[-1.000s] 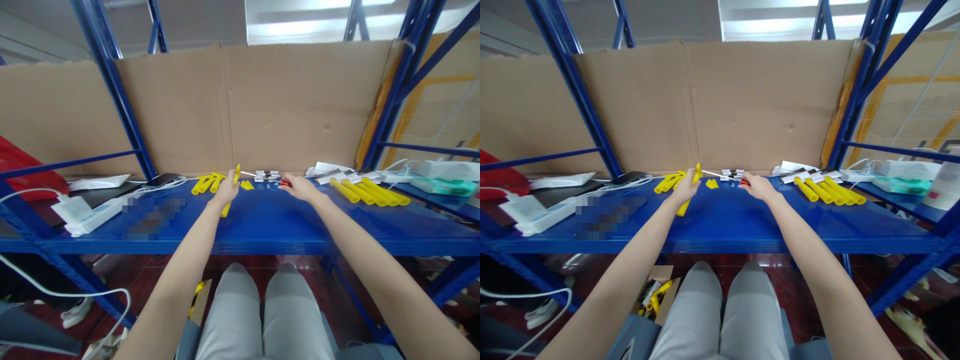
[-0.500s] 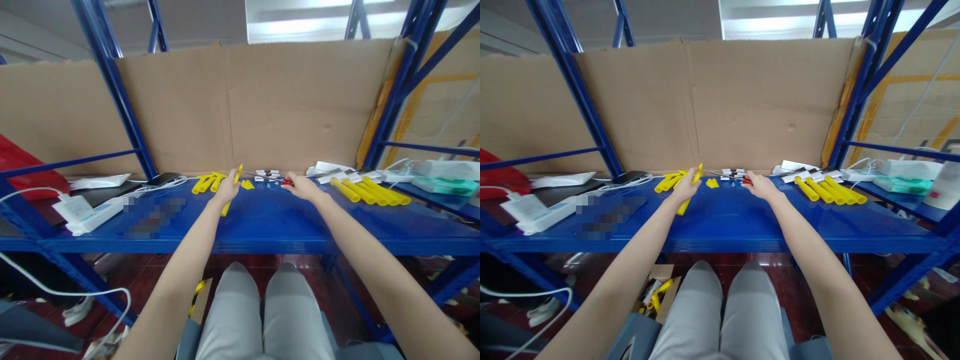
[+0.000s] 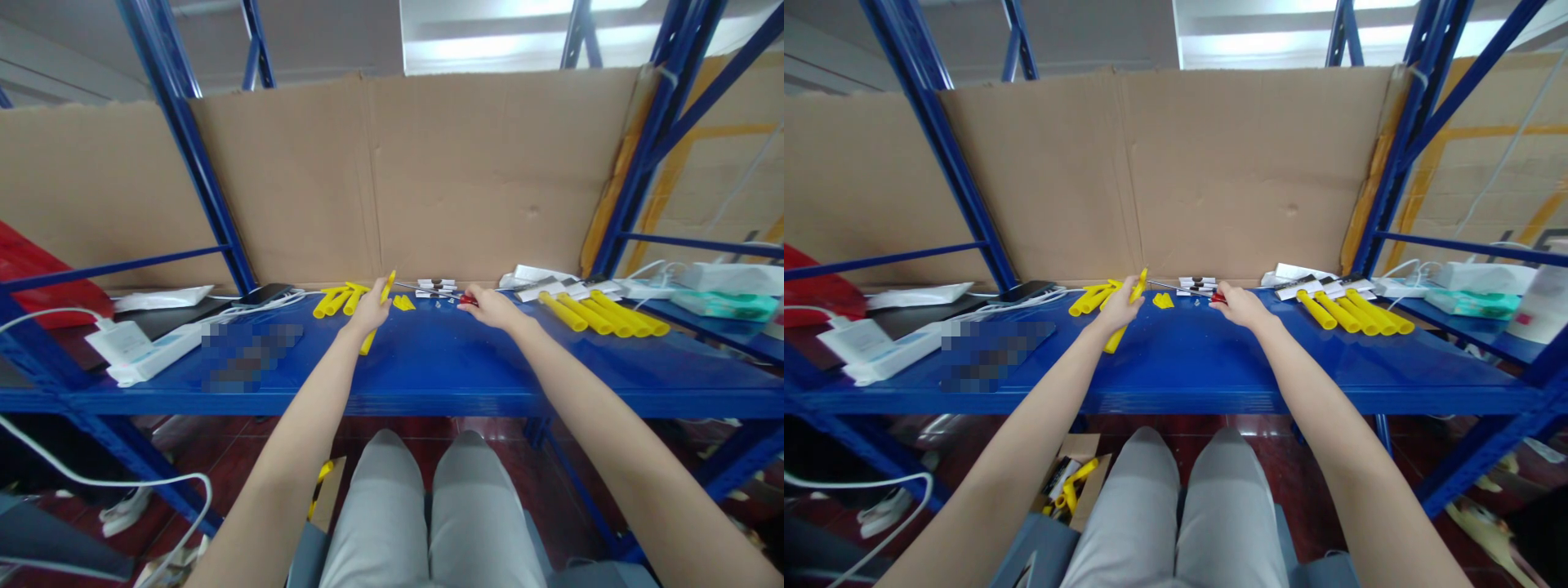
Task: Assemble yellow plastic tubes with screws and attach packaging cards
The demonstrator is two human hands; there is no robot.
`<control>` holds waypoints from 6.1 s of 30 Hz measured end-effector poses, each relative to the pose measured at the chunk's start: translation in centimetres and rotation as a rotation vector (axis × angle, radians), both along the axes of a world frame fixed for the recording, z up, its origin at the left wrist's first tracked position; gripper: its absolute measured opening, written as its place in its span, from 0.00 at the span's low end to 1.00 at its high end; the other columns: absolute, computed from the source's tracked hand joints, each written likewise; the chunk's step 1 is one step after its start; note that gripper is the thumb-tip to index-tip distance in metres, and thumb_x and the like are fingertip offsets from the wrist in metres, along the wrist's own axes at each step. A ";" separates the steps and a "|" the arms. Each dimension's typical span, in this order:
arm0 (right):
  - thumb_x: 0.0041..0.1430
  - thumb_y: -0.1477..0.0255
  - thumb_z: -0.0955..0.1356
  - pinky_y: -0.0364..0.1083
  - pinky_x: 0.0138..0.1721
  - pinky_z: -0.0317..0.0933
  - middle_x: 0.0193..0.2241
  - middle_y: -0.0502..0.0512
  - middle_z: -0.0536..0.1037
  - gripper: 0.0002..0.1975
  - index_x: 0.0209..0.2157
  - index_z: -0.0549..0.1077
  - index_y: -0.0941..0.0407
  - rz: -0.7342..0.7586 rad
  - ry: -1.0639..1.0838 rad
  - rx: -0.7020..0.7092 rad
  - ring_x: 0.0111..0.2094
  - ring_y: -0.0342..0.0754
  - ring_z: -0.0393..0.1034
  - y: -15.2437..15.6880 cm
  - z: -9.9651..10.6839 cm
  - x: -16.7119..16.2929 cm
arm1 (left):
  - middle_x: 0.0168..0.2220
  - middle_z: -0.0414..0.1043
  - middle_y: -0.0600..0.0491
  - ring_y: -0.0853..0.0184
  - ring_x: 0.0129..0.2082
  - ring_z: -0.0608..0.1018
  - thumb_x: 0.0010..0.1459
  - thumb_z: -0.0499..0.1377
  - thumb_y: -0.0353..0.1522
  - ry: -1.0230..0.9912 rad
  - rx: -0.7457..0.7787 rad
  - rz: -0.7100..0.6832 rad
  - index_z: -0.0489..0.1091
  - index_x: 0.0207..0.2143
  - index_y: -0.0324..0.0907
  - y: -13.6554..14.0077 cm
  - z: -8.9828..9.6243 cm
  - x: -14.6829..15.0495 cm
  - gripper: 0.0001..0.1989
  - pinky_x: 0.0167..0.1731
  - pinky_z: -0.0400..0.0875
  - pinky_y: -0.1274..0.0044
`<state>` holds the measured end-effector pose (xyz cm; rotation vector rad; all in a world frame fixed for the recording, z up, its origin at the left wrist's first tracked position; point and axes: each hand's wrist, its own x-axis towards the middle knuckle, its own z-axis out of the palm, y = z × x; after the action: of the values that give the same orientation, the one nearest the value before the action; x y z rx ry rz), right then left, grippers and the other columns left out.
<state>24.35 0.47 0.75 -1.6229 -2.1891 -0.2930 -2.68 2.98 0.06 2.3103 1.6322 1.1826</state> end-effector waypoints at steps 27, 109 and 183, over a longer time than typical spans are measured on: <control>0.62 0.68 0.64 0.44 0.37 0.60 0.38 0.64 0.78 0.08 0.37 0.71 0.59 0.097 0.000 -0.008 0.39 0.52 0.73 0.5 -0.3 -0.1 | 0.45 0.75 0.43 0.59 0.44 0.78 0.57 0.54 0.28 0.017 -0.078 -0.010 0.58 0.57 0.41 -0.4 0.3 0.1 0.24 0.47 0.70 0.67; 0.63 0.69 0.63 0.42 0.35 0.59 0.35 0.59 0.79 0.07 0.34 0.70 0.57 0.084 0.013 -0.180 0.35 0.49 0.72 1.0 -0.7 0.3 | 0.29 0.72 0.53 0.70 0.22 0.73 0.61 0.52 0.28 0.068 -0.315 -0.020 0.55 0.60 0.41 -0.8 -0.1 0.1 0.25 0.26 0.67 0.81; 0.64 0.65 0.61 0.43 0.36 0.61 0.39 0.60 0.78 0.13 0.36 0.72 0.57 0.151 0.074 -0.278 0.37 0.49 0.72 0.9 -0.6 0.0 | 0.36 0.75 0.48 0.68 0.24 0.76 0.62 0.50 0.27 0.071 -0.344 0.028 0.54 0.62 0.40 -1.0 0.5 -0.3 0.25 0.23 0.67 0.81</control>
<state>24.36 1.33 0.13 -1.5642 -2.3607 0.1182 -3.01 1.99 0.55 2.1390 1.7359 0.7572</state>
